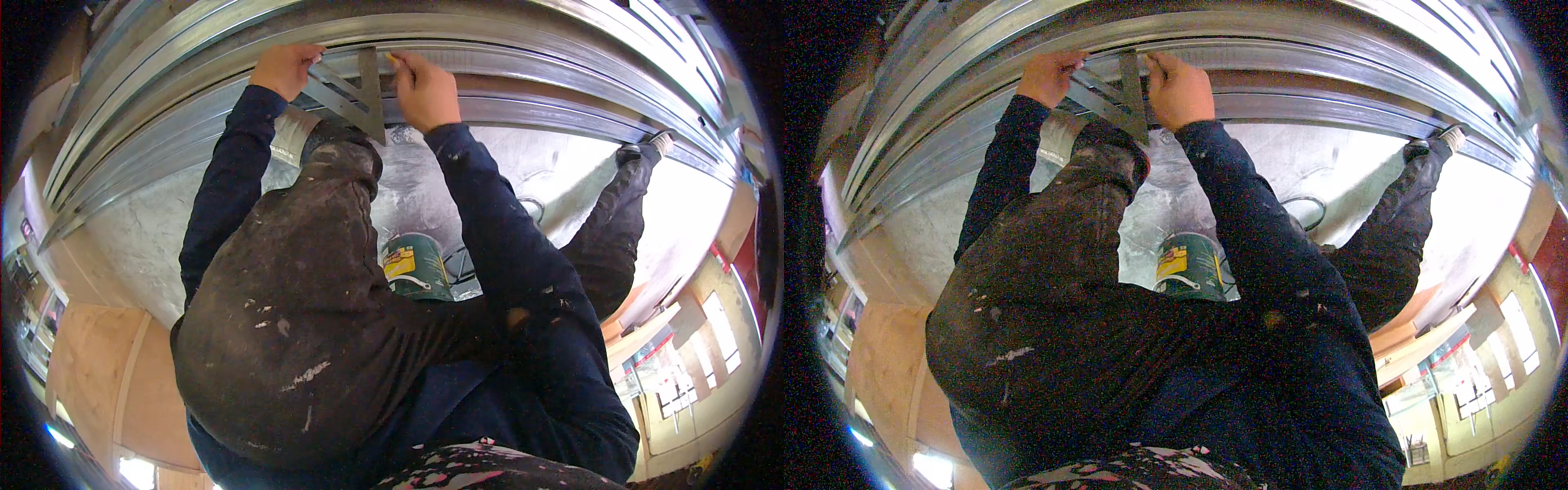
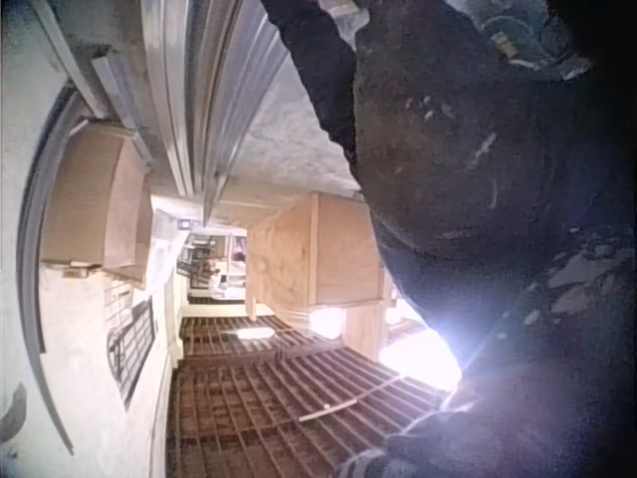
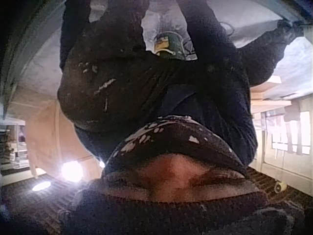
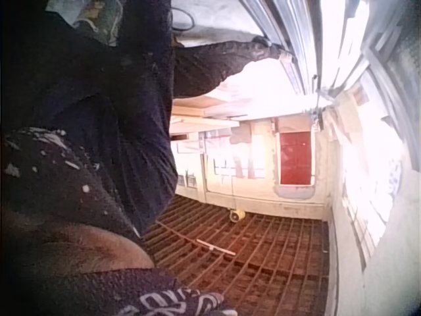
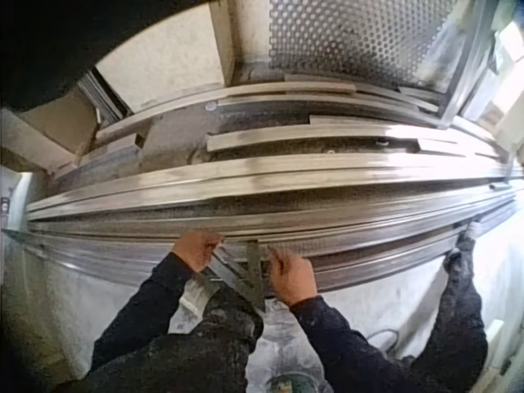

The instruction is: Measuring and marking metal beams using a speed square and pencil.

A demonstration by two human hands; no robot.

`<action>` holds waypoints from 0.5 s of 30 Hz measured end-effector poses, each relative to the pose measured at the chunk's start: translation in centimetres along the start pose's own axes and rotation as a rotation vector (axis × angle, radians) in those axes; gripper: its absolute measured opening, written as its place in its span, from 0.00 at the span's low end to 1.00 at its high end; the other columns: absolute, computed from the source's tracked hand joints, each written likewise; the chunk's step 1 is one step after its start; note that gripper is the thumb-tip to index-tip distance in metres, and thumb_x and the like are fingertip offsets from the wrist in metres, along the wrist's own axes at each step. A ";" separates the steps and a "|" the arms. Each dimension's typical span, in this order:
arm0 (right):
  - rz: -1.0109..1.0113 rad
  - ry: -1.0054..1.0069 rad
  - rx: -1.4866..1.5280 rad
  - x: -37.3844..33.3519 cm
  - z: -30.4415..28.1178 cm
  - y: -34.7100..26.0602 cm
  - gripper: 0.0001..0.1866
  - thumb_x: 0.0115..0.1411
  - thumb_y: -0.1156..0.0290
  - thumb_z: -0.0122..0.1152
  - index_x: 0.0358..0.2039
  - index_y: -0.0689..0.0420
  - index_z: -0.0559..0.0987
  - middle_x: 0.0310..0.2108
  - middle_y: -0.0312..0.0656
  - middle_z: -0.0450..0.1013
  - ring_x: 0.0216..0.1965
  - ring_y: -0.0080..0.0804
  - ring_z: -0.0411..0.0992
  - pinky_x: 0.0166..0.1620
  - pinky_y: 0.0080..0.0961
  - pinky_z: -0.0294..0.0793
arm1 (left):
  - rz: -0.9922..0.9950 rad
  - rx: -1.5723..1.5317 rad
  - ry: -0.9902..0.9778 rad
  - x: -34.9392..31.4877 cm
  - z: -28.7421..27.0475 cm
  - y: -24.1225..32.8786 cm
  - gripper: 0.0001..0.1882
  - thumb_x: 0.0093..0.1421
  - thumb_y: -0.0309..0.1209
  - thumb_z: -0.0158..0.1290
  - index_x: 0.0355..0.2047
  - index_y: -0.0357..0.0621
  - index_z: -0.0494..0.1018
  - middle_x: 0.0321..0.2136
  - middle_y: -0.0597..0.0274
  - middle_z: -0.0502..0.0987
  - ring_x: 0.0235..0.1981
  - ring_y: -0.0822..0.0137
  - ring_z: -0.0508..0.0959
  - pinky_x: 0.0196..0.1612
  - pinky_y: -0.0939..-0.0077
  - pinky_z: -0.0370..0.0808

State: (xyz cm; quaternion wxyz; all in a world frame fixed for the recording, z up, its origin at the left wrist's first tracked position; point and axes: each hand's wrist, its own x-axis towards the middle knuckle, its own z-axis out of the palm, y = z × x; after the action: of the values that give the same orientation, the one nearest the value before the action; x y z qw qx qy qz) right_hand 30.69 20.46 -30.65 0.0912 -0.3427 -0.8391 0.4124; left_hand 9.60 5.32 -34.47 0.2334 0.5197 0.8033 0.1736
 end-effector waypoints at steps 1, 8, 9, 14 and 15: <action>0.045 0.005 0.008 0.8 0.4 -0.1 0.13 0.60 0.65 0.50 0.41 0.55 0.78 0.28 0.48 0.76 0.31 0.48 0.75 0.36 0.37 0.74 | 0.025 -0.008 -0.017 0.2 -0.2 0.1 0.16 0.56 0.28 0.49 0.44 0.54 0.77 0.38 0.55 0.79 0.39 0.50 0.78 0.43 0.61 0.75; 0.047 0.038 -0.032 0.1 1.9 0.1 0.12 0.59 0.66 0.50 0.39 0.54 0.79 0.30 0.51 0.76 0.33 0.53 0.74 0.38 0.42 0.73 | -0.018 -0.009 0.028 0.1 0.1 0.8 0.13 0.53 0.24 0.50 0.39 0.50 0.78 0.37 0.56 0.79 0.37 0.50 0.78 0.41 0.63 0.75; 0.055 -0.009 -0.028 -1.3 1.6 0.7 0.12 0.59 0.67 0.50 0.38 0.54 0.79 0.31 0.52 0.76 0.33 0.54 0.74 0.38 0.43 0.73 | -0.007 0.011 0.019 0.1 0.2 1.0 0.13 0.53 0.25 0.50 0.39 0.51 0.78 0.37 0.56 0.79 0.37 0.50 0.78 0.40 0.63 0.75; 0.127 -0.463 -0.177 -10.8 1.3 4.0 0.10 0.56 0.70 0.51 0.34 0.54 0.80 0.29 0.53 0.75 0.31 0.53 0.73 0.36 0.43 0.74 | 0.061 0.026 0.044 -0.1 0.3 0.1 0.16 0.55 0.28 0.48 0.43 0.52 0.77 0.34 0.54 0.80 0.34 0.50 0.79 0.38 0.60 0.76; 0.126 -0.460 -0.182 -12.0 1.1 4.7 0.10 0.56 0.70 0.51 0.34 0.54 0.80 0.29 0.53 0.75 0.31 0.53 0.73 0.36 0.43 0.74 | 0.006 0.051 0.018 0.3 0.0 0.8 0.14 0.55 0.28 0.49 0.42 0.52 0.78 0.35 0.55 0.79 0.35 0.50 0.78 0.39 0.60 0.75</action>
State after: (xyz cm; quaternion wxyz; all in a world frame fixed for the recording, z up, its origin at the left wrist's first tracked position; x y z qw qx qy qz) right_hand 41.55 13.93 -33.32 -0.1592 -0.2981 -0.8485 0.4073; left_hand 10.12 5.90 -34.12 0.2125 0.5262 0.8080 0.1584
